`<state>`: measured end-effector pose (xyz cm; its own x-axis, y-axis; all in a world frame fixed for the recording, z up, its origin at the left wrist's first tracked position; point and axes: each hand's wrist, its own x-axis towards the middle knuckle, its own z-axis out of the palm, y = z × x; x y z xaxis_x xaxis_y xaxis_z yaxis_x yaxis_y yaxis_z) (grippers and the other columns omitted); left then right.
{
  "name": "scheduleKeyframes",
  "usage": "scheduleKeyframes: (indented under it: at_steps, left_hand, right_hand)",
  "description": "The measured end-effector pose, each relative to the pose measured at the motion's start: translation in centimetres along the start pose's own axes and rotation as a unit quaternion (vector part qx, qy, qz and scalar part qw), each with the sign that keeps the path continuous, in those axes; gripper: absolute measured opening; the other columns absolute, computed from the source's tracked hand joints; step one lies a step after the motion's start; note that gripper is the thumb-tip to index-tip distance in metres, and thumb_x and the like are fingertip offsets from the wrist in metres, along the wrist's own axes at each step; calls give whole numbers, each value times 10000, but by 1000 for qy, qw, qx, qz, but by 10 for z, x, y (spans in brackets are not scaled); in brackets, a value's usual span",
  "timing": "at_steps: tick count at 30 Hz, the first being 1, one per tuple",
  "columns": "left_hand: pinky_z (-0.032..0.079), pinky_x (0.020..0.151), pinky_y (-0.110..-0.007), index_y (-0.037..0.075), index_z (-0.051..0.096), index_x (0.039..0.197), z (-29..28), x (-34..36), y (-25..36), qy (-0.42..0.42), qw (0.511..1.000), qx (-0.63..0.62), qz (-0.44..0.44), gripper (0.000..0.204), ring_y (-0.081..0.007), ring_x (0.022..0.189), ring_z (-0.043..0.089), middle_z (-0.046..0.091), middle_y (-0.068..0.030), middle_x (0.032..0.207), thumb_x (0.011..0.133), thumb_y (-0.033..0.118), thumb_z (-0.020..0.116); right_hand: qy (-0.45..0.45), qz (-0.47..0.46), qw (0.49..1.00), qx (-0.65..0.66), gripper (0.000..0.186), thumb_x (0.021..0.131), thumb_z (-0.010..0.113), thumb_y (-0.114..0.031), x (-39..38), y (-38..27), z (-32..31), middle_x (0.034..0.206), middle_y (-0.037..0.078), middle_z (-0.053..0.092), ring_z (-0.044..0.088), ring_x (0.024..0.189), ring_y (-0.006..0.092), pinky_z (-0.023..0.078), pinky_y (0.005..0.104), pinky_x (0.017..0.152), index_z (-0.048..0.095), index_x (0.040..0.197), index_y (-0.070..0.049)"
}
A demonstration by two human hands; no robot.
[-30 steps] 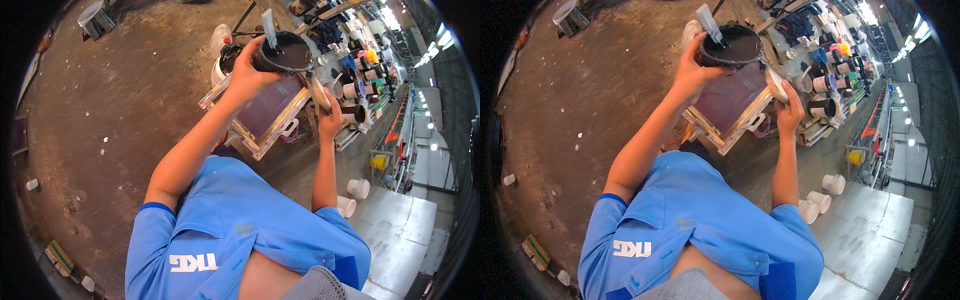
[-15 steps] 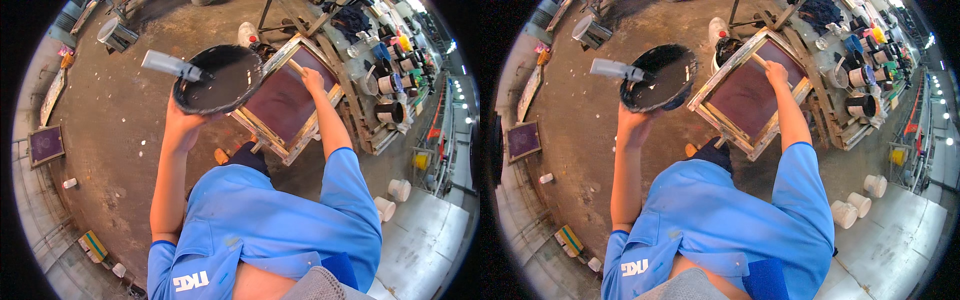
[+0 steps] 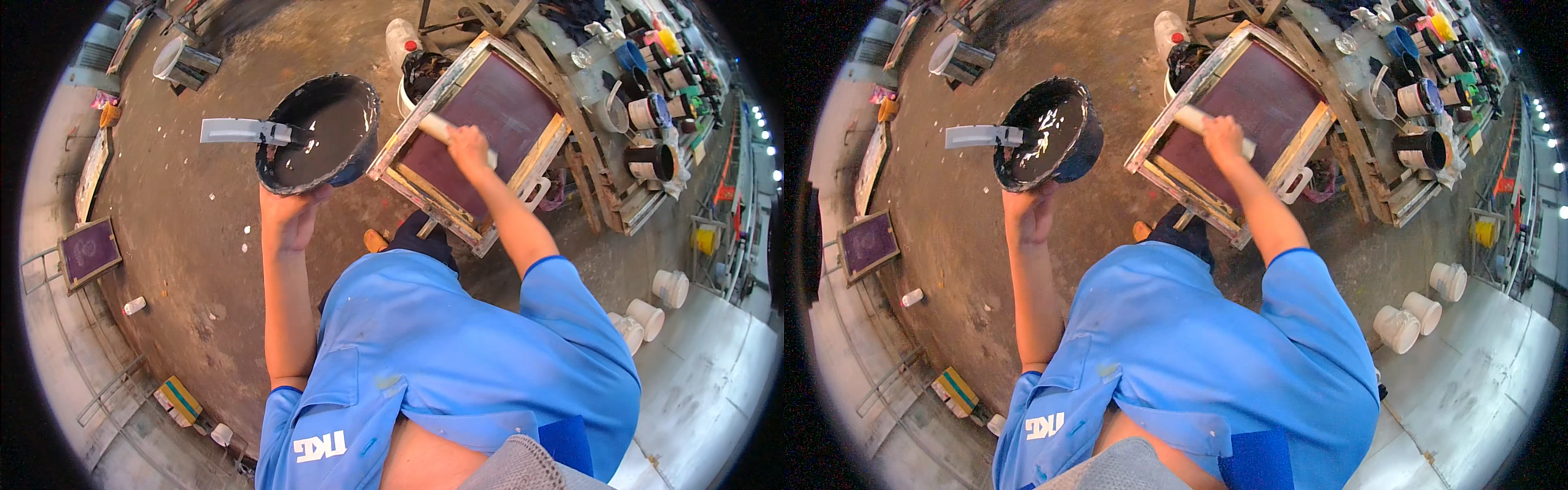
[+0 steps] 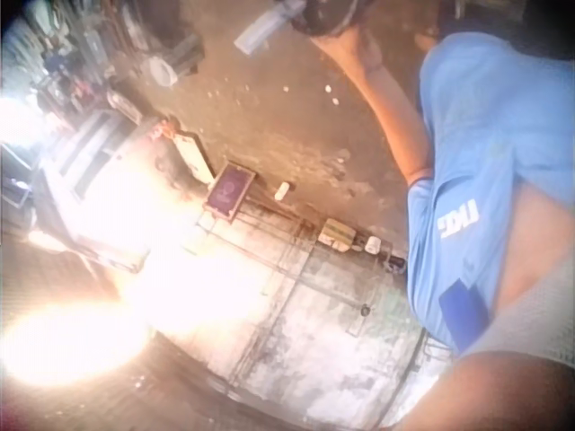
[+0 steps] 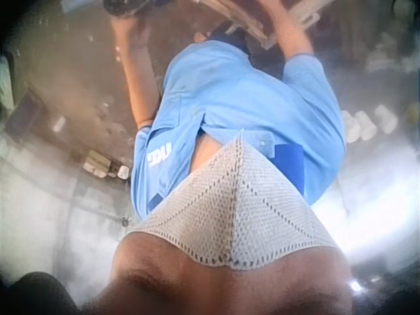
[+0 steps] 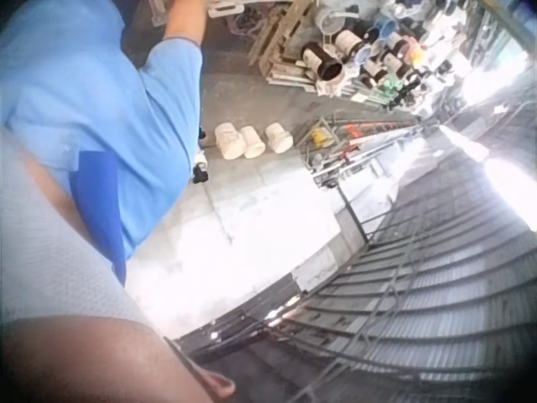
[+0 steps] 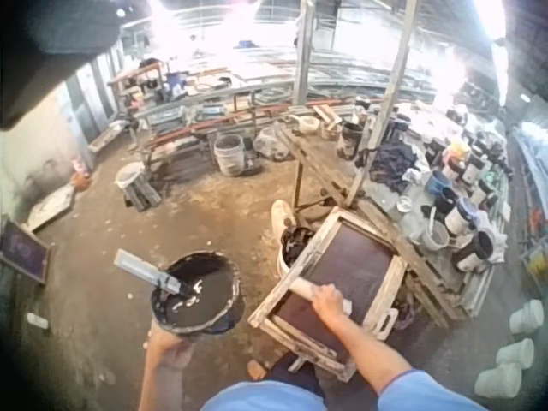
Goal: The person carries a screen printing frame to a workbench, pours black ink onto it, and spreads the ink evenly using a squeegee. They then put on a glove and wipe the frame surface with a cloth.
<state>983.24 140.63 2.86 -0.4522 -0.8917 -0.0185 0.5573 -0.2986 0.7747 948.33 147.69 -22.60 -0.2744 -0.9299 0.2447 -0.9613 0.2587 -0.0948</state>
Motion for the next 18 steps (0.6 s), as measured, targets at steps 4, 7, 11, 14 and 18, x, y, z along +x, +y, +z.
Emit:
scheduleKeyframes:
  at_steps: [4,7,11,14,18]
  left_hand:
    - [556,861,-360,53,459,1332,7,2,-5,6,999,42,-25,810,-218,1114,598,585,-92,1244,600,-149,739]
    - [539,883,-382,52,475,1317,13,4,-9,-24,1000,1,1,795,-218,1102,603,590,-91,1237,597,-158,738]
    - [534,888,-384,58,459,1329,11,2,-7,-34,999,-10,-13,800,-234,1114,595,583,-95,1248,607,-153,730]
    - [547,865,-377,69,414,1368,-1,-7,-3,-41,999,-6,-8,820,-255,1120,595,574,-112,1259,635,-133,721]
    - [536,851,-363,63,448,1345,0,-16,-2,-15,1000,2,6,827,-231,1112,595,589,-85,1229,599,-180,709]
  right_hand:
    - [29,-59,994,89,202,835,621,-212,-57,-56,6,831,37,602,566,857,251,482,404,688,695,1016,-168]
    - [13,-97,983,158,215,820,621,-178,-78,-80,-6,834,34,605,566,856,235,467,401,696,704,1018,-193]
    - [-163,-137,977,23,295,765,644,-128,-35,-65,-15,835,11,622,569,856,213,433,389,734,721,1020,-257]
    - [-113,-265,956,51,353,744,643,-70,13,-38,-14,925,-60,669,578,910,180,388,366,805,725,1017,-277]
    - [-139,-279,948,65,371,725,666,-41,30,-33,-7,997,-103,683,571,976,150,361,360,873,727,999,-284]
